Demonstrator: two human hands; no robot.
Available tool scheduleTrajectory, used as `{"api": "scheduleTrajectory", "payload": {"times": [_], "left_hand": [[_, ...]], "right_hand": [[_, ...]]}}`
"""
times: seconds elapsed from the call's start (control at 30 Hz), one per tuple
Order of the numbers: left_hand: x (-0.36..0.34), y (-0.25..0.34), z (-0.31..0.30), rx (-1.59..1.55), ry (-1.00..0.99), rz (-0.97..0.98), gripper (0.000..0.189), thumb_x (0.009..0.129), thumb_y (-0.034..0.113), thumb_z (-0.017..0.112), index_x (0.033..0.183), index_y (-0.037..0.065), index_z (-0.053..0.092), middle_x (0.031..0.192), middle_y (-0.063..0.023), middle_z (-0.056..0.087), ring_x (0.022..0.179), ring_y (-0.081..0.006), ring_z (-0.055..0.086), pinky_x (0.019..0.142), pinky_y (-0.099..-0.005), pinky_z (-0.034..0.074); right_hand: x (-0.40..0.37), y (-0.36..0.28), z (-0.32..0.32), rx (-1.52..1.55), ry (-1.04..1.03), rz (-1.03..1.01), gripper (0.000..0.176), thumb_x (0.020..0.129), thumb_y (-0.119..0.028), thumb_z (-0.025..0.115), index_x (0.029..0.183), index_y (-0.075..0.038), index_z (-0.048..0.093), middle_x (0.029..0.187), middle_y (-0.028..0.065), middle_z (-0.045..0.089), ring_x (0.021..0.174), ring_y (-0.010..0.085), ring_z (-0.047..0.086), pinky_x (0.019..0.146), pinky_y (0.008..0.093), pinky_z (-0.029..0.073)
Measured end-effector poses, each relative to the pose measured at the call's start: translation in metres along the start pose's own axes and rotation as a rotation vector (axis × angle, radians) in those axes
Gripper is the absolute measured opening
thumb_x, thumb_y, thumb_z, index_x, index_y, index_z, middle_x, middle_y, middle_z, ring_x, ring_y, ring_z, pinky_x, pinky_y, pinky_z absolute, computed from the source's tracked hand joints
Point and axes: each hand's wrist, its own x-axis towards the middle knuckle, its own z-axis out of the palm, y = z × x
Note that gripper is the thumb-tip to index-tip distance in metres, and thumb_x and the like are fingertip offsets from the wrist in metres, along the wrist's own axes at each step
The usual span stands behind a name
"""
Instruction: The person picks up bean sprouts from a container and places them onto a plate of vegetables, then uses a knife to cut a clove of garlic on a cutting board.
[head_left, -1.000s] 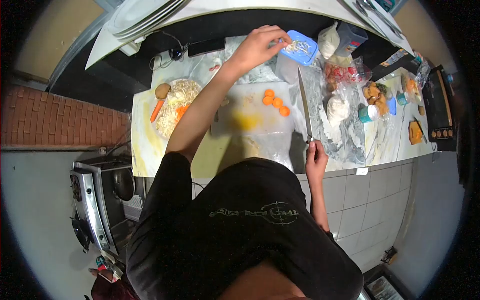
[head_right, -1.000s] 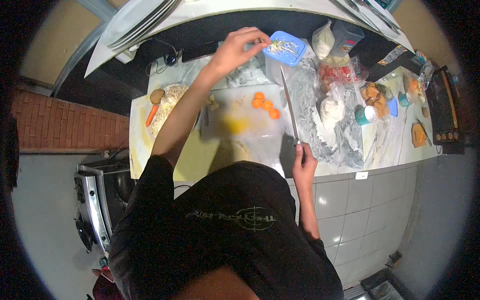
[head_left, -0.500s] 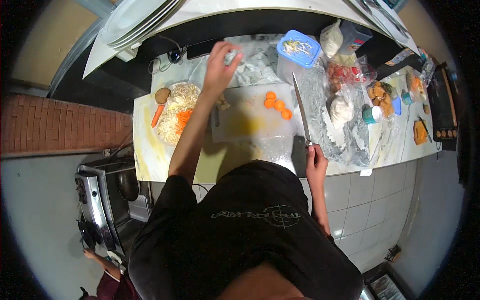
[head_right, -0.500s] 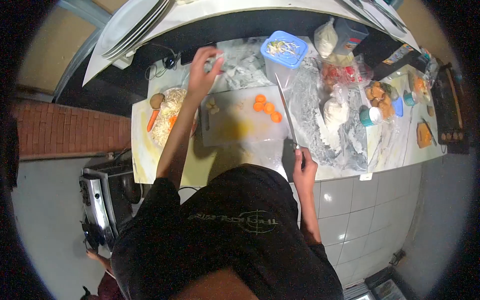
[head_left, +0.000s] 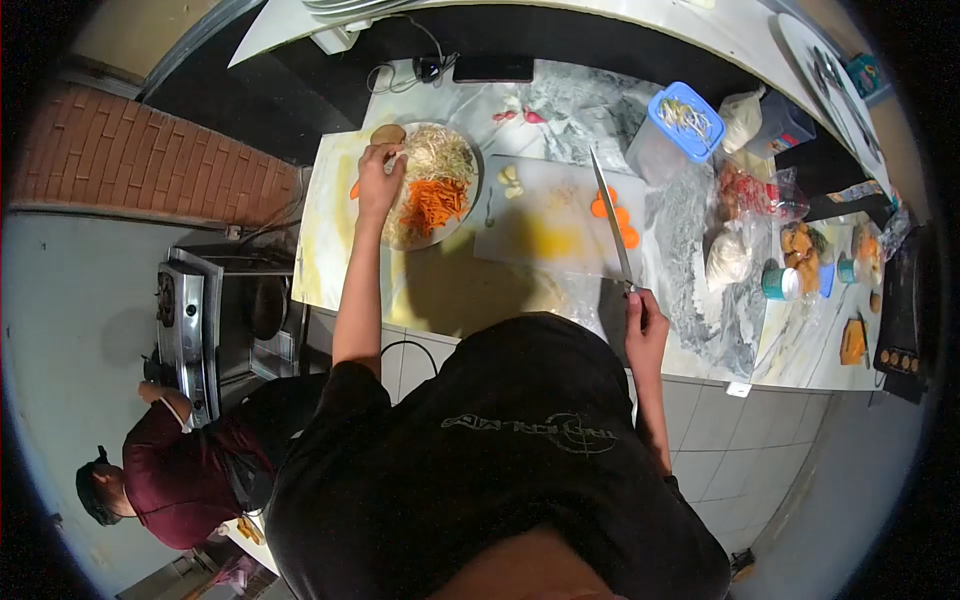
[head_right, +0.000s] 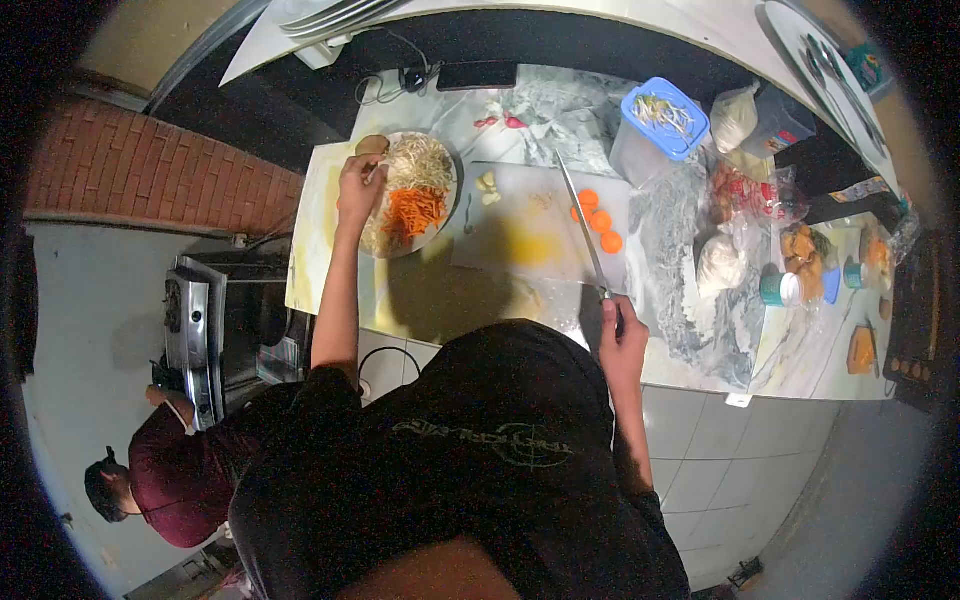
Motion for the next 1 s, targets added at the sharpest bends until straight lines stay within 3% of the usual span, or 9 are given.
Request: {"api": "scheduleTrajectory", "payload": {"times": [0.07,0.2,0.5,0.6,0.67,0.7,0.77,0.87,1.0], "left_hand": [[0.003,0.003,0.008,0.131,-0.056,0.123,0.019,0.087,0.010,0.074,0.105,0.004,0.072,0.103,-0.0176,0.067,0.095,-0.0365,0.066,0.088,-0.0428,0.052],[0.013,0.008,0.028,0.041,-0.117,0.090,0.019,0.086,0.012,0.075,0.104,0.007,0.073,0.101,-0.0163,0.067,0.098,-0.0361,0.064,0.090,-0.0442,0.049],[0.029,0.006,0.038,0.177,-0.168,0.237,0.008,0.086,0.010,0.074,0.092,0.004,0.073,0.094,-0.0127,0.067,0.090,-0.0336,0.065,0.083,-0.0429,0.051],[0.035,0.031,0.022,0.113,-0.156,0.178,0.005,0.085,0.006,0.073,0.090,0.004,0.072,0.092,-0.0124,0.068,0.082,-0.0299,0.065,0.078,-0.0387,0.052],[0.039,0.038,0.013,0.037,-0.258,-0.025,0.004,0.089,0.005,0.071,0.093,0.003,0.071,0.092,-0.0099,0.071,0.078,-0.0206,0.065,0.075,-0.0327,0.052],[0.039,0.037,0.012,0.037,-0.255,-0.025,0.004,0.089,0.005,0.071,0.093,0.003,0.071,0.092,-0.0099,0.071,0.078,-0.0206,0.065,0.075,-0.0327,0.052],[0.041,0.037,0.010,-0.248,-0.232,-0.136,0.006,0.095,0.005,0.068,0.098,0.001,0.070,0.091,-0.0055,0.073,0.080,-0.0113,0.064,0.077,-0.0271,0.051],[0.046,0.015,0.013,-0.456,-0.249,-0.178,0.011,0.099,0.007,0.064,0.103,-0.001,0.069,0.094,-0.0027,0.073,0.085,-0.0082,0.064,0.081,-0.0242,0.050],[0.031,0.076,-0.003,-0.669,-0.221,-0.301,0.014,0.101,0.010,0.062,0.105,-0.002,0.070,0.097,-0.0038,0.073,0.087,-0.0089,0.065,0.083,-0.0232,0.050]], "right_hand": [[-0.001,-0.002,-0.001,-0.002,-0.002,0.002,0.033,0.107,-0.030,0.054,0.100,0.000,0.064,0.056,0.0050,0.040,0.053,0.0097,0.035,0.048,0.0326,0.029],[-0.008,-0.003,-0.007,0.005,0.033,0.008,0.033,0.107,-0.030,0.053,0.101,0.001,0.064,0.057,0.0034,0.040,0.054,0.0089,0.035,0.048,0.0320,0.029],[-0.019,-0.006,-0.005,0.021,0.074,0.070,0.031,0.107,-0.029,0.054,0.099,0.001,0.063,0.058,0.0003,0.037,0.055,0.0066,0.034,0.048,0.0308,0.028],[-0.021,-0.006,-0.003,0.032,0.072,0.083,0.032,0.107,-0.029,0.054,0.099,0.000,0.063,0.058,-0.0005,0.037,0.056,0.0064,0.034,0.048,0.0303,0.027],[-0.022,-0.005,-0.001,0.044,0.066,0.090,0.032,0.108,-0.030,0.054,0.099,0.000,0.063,0.059,-0.0008,0.037,0.056,0.0062,0.033,0.048,0.0301,0.027],[-0.022,-0.004,0.000,0.059,0.069,0.088,0.032,0.108,-0.029,0.054,0.099,0.000,0.063,0.059,-0.0010,0.037,0.056,0.0060,0.033,0.048,0.0299,0.027],[-0.022,0.003,0.002,0.073,0.071,0.082,0.032,0.108,-0.029,0.054,0.099,-0.001,0.063,0.059,-0.0013,0.037,0.056,0.0058,0.033,0.048,0.0297,0.027],[-0.020,0.009,0.002,0.109,0.063,0.102,0.032,0.108,-0.029,0.054,0.099,-0.001,0.064,0.059,-0.0020,0.037,0.056,0.0058,0.033,0.048,0.0297,0.026],[-0.019,0.004,0.001,0.097,0.064,0.115,0.033,0.108,-0.030,0.054,0.100,0.000,0.064,0.059,-0.0015,0.037,0.056,0.0063,0.032,0.049,0.0300,0.027]]}}
